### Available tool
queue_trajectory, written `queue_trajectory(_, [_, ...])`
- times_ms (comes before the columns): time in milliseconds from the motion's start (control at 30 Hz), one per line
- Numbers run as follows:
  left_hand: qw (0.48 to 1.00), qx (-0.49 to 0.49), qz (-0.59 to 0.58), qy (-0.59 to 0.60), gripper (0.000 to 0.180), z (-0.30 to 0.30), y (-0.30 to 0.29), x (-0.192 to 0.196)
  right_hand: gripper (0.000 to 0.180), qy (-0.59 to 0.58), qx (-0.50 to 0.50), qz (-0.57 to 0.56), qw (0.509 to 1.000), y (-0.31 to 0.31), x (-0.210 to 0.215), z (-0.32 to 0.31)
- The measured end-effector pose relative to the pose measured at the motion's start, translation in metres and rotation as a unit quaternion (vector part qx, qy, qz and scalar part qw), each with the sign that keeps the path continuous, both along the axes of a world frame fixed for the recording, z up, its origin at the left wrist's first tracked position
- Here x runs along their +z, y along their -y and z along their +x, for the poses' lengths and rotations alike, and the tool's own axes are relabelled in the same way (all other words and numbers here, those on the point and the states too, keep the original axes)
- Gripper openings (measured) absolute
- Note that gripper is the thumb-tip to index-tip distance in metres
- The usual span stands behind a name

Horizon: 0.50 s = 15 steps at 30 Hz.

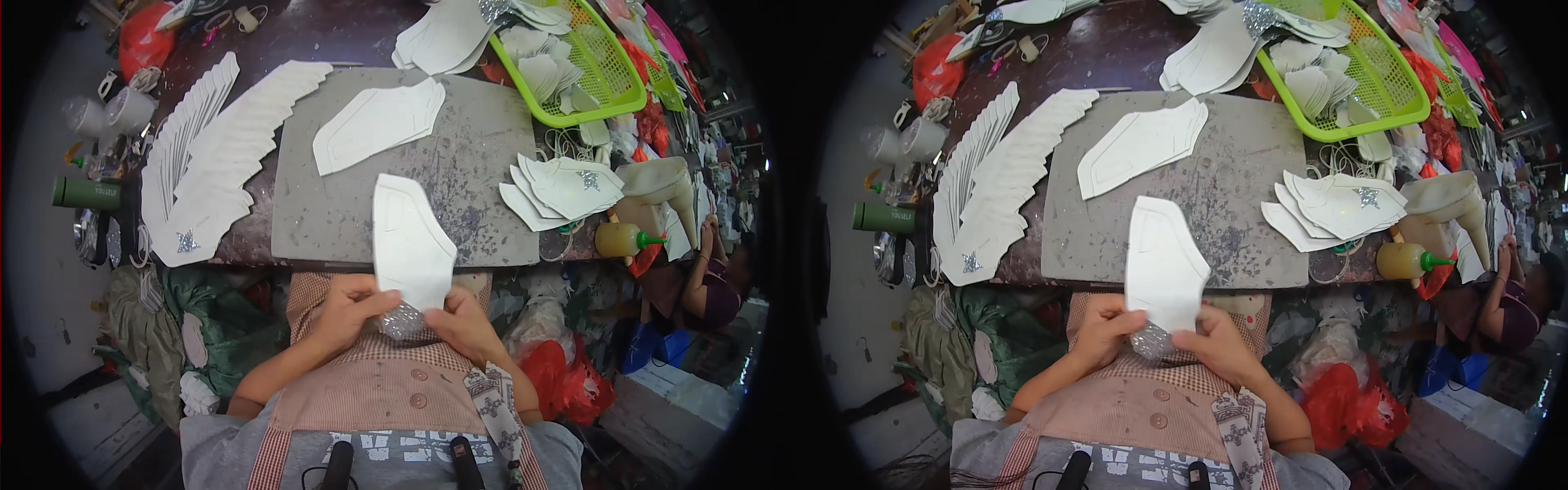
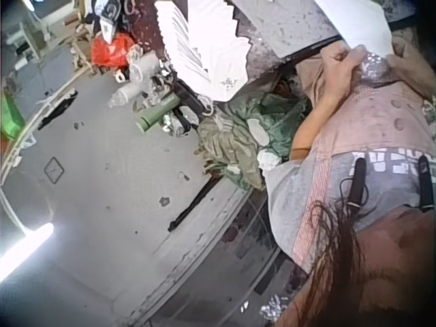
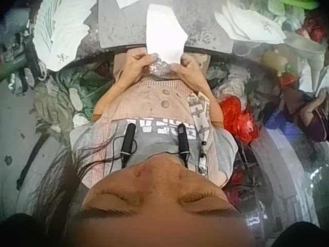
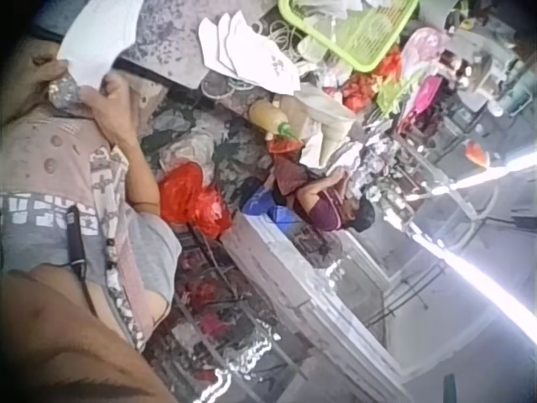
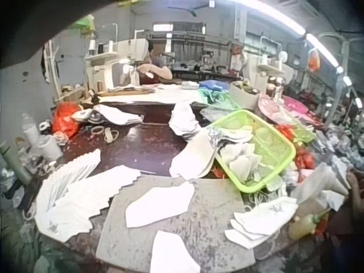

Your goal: The person sits at a workbench in a factory setting and repeatedly picks up white fabric pieces. They apply a silver star-shaped embellishment to each piece by hand, pressing it into place, and then place the finished item into a green basket.

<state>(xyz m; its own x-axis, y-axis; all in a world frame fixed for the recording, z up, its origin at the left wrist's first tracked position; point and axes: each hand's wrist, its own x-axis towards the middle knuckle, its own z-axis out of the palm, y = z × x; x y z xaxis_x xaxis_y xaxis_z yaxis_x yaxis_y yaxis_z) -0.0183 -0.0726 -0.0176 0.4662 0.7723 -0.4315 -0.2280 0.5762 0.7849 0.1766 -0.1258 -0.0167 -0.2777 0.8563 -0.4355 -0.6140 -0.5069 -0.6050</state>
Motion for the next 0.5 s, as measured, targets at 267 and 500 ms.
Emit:
queue_trajectory(267, [0.644, 0.024, 0.694, -0.321, 0.057, -0.044, -0.028, 0.111, 0.018, 0.318, 0.160, 0.314, 0.880, -0.008, 0.093, 0.038])
queue_trajectory(500, [0.776, -0.282, 0.532, -0.190, 0.091, -0.003, -0.034, 0.156, 0.018, 0.521, 0.039, 0.373, 0.767, -0.072, 0.131, 0.088])
